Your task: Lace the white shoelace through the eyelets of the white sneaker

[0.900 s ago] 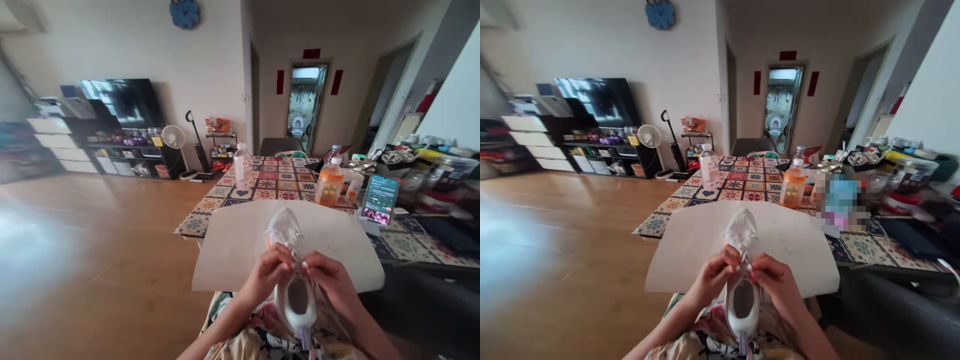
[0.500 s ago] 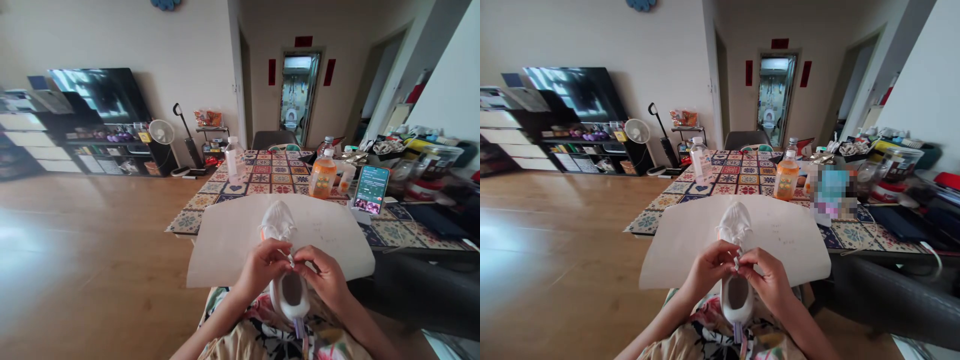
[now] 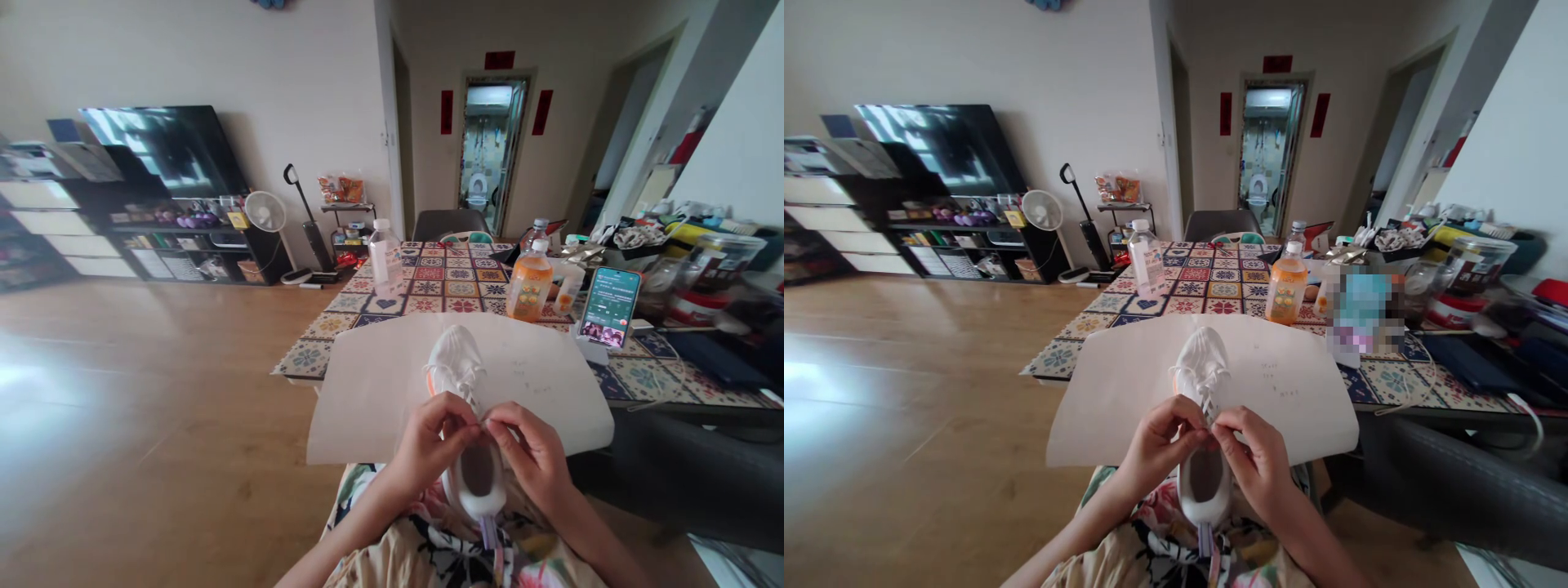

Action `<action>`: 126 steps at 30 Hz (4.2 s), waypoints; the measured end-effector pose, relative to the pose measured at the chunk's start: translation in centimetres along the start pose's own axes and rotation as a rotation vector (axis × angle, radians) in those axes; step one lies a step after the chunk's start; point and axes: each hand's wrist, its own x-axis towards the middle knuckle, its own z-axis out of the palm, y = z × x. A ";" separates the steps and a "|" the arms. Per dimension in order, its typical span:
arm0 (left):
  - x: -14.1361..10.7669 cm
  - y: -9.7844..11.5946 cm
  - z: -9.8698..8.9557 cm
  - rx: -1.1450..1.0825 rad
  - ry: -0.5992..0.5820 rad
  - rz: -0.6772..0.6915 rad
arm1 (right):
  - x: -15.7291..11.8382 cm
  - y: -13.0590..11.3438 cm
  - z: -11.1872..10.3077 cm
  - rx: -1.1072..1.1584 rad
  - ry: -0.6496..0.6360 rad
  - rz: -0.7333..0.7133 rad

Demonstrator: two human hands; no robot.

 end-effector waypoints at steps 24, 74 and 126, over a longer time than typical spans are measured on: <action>-0.2 0.1 0.1 0.112 0.109 0.026 | -0.1 0.4 -0.1 0.283 -0.150 0.366; 1.2 1.1 -2.3 0.482 -0.210 0.189 | 2.5 -1.1 -4.2 -0.014 -0.358 0.100; 0.2 0.5 -5.1 -0.968 0.005 0.203 | 1.3 3.0 -3.8 0.980 0.017 0.337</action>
